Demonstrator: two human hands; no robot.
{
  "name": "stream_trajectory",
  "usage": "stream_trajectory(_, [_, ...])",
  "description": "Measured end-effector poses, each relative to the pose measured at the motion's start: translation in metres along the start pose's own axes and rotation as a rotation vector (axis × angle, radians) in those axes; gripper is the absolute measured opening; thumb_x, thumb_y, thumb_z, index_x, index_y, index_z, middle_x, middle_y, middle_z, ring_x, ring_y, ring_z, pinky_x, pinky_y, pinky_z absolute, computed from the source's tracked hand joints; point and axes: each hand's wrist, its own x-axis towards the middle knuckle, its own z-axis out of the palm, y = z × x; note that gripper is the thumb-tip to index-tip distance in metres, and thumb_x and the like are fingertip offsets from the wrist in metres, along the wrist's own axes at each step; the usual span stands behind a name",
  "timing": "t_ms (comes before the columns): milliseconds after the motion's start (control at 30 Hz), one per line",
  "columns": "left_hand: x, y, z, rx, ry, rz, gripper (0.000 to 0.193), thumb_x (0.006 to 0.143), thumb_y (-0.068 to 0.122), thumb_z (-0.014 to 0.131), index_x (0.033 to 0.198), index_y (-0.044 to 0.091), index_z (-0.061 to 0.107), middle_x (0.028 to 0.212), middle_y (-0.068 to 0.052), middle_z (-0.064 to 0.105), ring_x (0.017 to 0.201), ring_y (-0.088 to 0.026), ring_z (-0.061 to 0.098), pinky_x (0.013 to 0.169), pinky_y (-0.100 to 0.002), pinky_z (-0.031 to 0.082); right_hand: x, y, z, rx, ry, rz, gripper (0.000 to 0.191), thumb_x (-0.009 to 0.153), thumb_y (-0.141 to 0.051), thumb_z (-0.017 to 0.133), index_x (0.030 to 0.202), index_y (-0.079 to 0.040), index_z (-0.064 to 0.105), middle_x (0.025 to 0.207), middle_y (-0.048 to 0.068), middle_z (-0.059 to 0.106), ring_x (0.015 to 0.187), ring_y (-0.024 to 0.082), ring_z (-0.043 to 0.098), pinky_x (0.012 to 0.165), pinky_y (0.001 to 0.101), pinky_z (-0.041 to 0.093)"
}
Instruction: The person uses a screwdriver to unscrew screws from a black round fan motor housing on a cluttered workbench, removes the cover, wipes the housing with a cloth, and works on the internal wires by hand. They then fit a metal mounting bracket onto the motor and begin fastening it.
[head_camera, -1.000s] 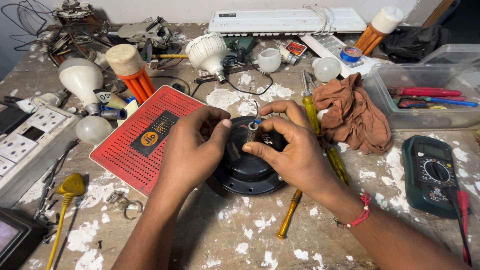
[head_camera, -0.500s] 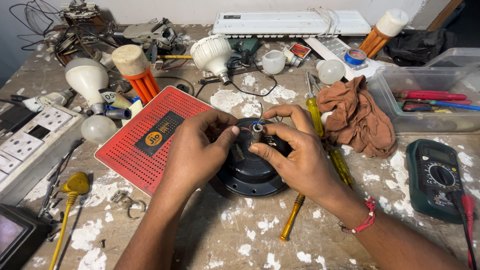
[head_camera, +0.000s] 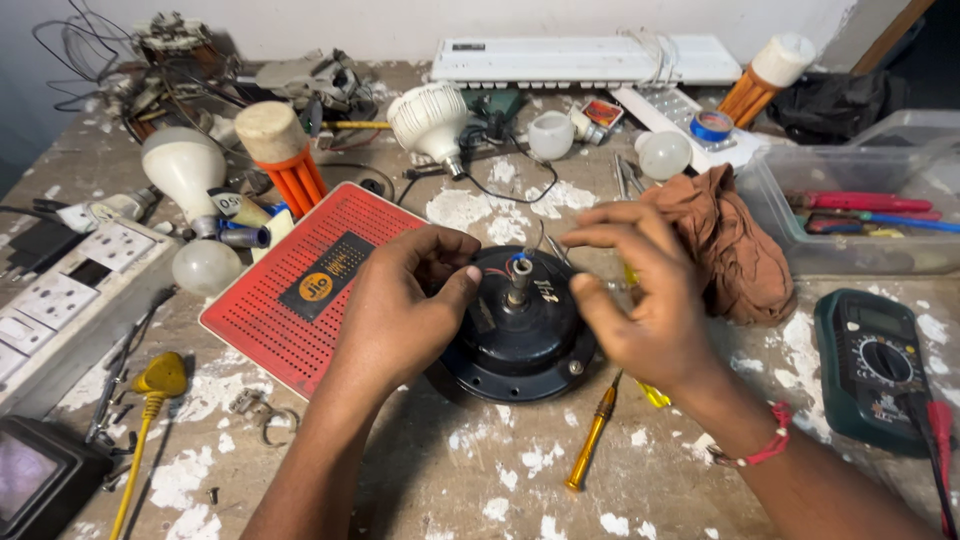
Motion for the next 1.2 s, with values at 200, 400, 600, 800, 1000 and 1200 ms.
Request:
stream_trajectory(200, [-0.005,0.002,-0.003,0.256,0.176,0.124,0.026,0.078,0.01,0.071,0.103,0.004,0.076,0.085,-0.009,0.071,0.076,-0.021,0.068,0.072,-0.034,0.054,0.002,0.012,-0.008,0.137,0.065,0.056,0.035,0.083,0.01,0.056,0.115,-0.001,0.065,0.123,0.011,0.054,0.121,0.022,0.058,0.111,0.033,0.048])
stream_trajectory(400, [-0.008,-0.008,0.003,0.284,0.299,0.28,0.02,0.082,0.011,0.068,0.1,0.003,0.074,0.094,-0.014,0.072,0.085,-0.027,0.071,0.079,-0.04,0.055,-0.004,0.003,-0.006,-0.08,0.066,-0.057,0.032,0.08,0.011,0.062,0.11,-0.001,0.068,0.116,0.012,0.062,0.115,0.025,0.062,0.103,0.0358,0.048])
stream_trajectory(600, [-0.029,0.01,0.001,0.417,0.356,0.385,0.022,0.082,0.016,0.068,0.099,0.003,0.073,0.094,-0.017,0.07,0.092,-0.037,0.067,0.082,-0.049,0.051,-0.005,-0.025,-0.003,-0.103,0.079,-0.12,0.033,0.08,0.008,0.063,0.11,-0.002,0.067,0.118,0.013,0.063,0.115,0.028,0.063,0.104,0.0373,0.049])
stream_trajectory(800, [-0.069,0.019,-0.035,0.486,0.419,0.403,0.025,0.084,0.015,0.069,0.106,0.004,0.072,0.099,-0.018,0.069,0.092,-0.038,0.066,0.081,-0.049,0.051,-0.013,-0.046,-0.003,-0.187,0.073,-0.138,0.032,0.084,0.006,0.065,0.115,-0.002,0.069,0.122,0.015,0.062,0.117,0.029,0.062,0.104,0.0383,0.049])
stream_trajectory(1000, [-0.134,-0.01,-0.125,0.556,0.457,0.178,0.029,0.076,0.007,0.072,0.105,0.005,0.073,0.102,-0.016,0.073,0.093,-0.035,0.07,0.082,-0.046,0.053,-0.018,-0.081,0.002,-0.34,0.129,-0.296,0.028,0.09,0.005,0.067,0.118,0.0,0.07,0.12,0.015,0.062,0.11,0.029,0.059,0.099,0.0382,0.049])
stream_trajectory(1200, [-0.169,-0.036,-0.165,0.711,0.29,0.08,0.035,0.076,-0.004,0.064,0.106,0.009,0.077,0.104,-0.014,0.072,0.099,-0.036,0.066,0.085,-0.048,0.051,-0.017,-0.126,0.031,-0.344,0.035,-0.519,0.026,0.081,0.002,0.07,0.107,-0.001,0.071,0.111,0.017,0.062,0.11,0.035,0.06,0.096,0.0478,0.05])
